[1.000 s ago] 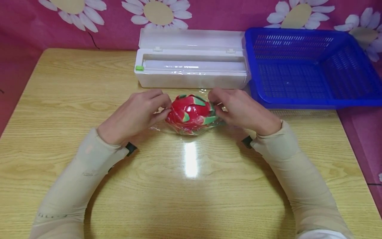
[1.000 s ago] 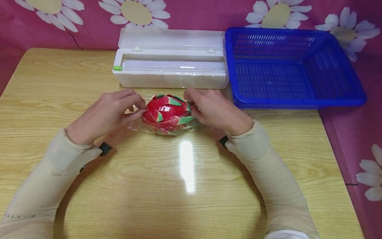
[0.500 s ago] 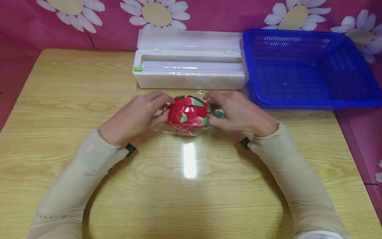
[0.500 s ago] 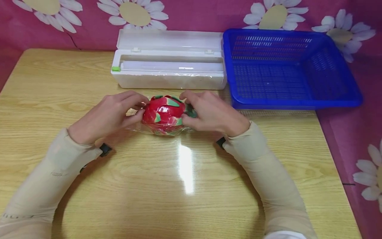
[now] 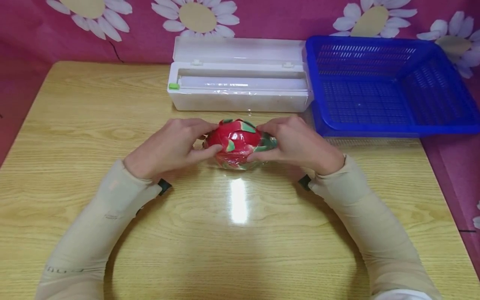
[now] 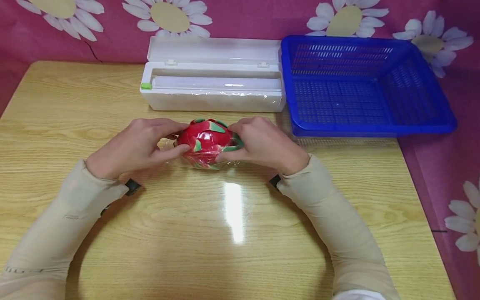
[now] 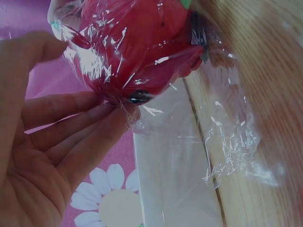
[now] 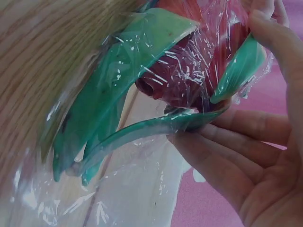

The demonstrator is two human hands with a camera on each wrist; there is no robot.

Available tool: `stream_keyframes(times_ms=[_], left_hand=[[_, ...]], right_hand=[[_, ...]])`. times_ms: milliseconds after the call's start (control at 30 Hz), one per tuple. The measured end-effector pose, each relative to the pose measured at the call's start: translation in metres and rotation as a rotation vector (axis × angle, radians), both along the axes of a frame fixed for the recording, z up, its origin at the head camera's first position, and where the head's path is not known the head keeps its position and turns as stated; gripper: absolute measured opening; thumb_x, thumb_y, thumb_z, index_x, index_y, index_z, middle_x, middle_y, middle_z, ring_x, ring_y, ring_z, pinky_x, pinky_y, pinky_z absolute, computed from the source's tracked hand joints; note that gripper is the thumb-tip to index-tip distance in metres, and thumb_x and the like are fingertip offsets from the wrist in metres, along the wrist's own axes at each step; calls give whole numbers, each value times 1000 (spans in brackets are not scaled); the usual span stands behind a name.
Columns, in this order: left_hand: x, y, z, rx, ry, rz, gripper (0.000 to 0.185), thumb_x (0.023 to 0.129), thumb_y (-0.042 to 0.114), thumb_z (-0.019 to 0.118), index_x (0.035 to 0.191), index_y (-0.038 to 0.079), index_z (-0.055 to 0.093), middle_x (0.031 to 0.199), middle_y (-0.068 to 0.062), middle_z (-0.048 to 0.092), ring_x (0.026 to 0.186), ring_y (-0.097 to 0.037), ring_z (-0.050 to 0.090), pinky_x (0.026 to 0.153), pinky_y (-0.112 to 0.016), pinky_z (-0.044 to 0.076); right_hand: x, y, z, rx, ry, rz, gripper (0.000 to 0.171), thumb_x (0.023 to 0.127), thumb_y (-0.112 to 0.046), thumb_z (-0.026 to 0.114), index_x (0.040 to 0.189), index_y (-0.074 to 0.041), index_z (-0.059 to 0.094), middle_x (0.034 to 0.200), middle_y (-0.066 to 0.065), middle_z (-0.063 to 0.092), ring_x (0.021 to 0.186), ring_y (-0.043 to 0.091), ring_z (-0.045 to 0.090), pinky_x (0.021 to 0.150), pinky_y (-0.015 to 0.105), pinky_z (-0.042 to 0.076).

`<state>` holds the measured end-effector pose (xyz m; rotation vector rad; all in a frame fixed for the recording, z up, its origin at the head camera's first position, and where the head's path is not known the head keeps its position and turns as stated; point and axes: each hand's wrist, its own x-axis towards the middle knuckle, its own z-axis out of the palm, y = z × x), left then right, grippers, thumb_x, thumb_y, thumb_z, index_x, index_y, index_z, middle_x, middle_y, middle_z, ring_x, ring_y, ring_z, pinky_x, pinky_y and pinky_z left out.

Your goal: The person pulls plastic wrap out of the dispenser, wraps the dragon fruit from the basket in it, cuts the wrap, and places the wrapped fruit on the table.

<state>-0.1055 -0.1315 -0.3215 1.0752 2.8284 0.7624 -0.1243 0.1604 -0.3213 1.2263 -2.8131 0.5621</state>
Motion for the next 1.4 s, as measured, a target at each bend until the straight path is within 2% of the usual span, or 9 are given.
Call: stream_keyframes(times_ms=[67, 167, 367, 567, 833, 967, 1133, 1200, 1400], left_hand=[[0, 0, 0, -4, -4, -5, 52, 92, 41, 78, 130, 6, 70, 117, -7, 77, 89, -12, 71, 85, -32, 65], [1, 1, 0, -9, -9, -10, 65, 86, 48, 83, 133, 5, 68, 122, -9, 76, 96, -14, 73, 88, -33, 65], [1, 2, 1, -60, -32, 5, 85, 79, 47, 88, 145, 4, 58, 137, -13, 69, 117, -25, 73, 96, -39, 62], [1, 2, 0, -94, -53, 28, 84, 83, 40, 87, 150, 4, 53, 142, -16, 65, 116, -27, 73, 97, -41, 61], [0, -1, 1, -99, -112, 55, 82, 87, 44, 81, 153, 8, 49, 145, -11, 62, 107, -19, 70, 99, -39, 61], [-2, -2, 0, -64, -118, 46, 83, 88, 43, 81, 156, 10, 46, 140, -9, 65, 101, -17, 69, 96, -37, 62], [-4, -3, -2, -2, -140, 24, 83, 89, 41, 80, 159, 19, 41, 138, -5, 67, 108, -16, 72, 97, -38, 62], [-5, -3, -2, 9, -153, 21, 80, 90, 41, 79, 157, 21, 42, 139, -3, 67, 115, -16, 72, 100, -39, 61], [-6, -2, -2, 15, -186, 25, 75, 90, 42, 79, 153, 22, 45, 140, -1, 67, 119, -16, 71, 103, -39, 59]], right_hand=[[0, 0, -1, -2, 17, 0, 63, 77, -55, 87, 107, 0, 78, 96, 12, 79, 75, 19, 70, 66, 35, 59], [1, 0, -1, -2, 19, 1, 59, 80, -52, 85, 108, 0, 78, 100, 13, 80, 80, 21, 74, 70, 38, 62], [1, -2, -2, 28, 11, -18, 57, 86, -55, 78, 110, -2, 77, 99, 11, 78, 75, 18, 69, 68, 36, 61], [1, -3, -3, 52, 6, -33, 68, 81, -61, 80, 113, -1, 75, 104, 14, 77, 85, 23, 74, 76, 41, 63], [-1, -5, -5, 69, 18, -37, 60, 83, -59, 80, 106, -4, 75, 92, 10, 73, 72, 20, 68, 68, 39, 62], [-3, -2, -5, 54, -18, -36, 65, 85, -56, 79, 123, -4, 69, 90, 8, 73, 69, 18, 66, 68, 37, 61], [-7, 2, -7, 9, -50, -6, 69, 91, -49, 75, 143, -10, 52, 74, 2, 65, 56, 14, 57, 58, 32, 57], [-8, 3, -9, -4, -51, 10, 68, 93, -47, 73, 147, -13, 49, 76, 3, 67, 58, 13, 59, 59, 33, 58], [-10, 4, -10, -14, -53, 24, 62, 98, -44, 68, 150, -17, 51, 99, 8, 79, 76, 19, 75, 74, 40, 64]])
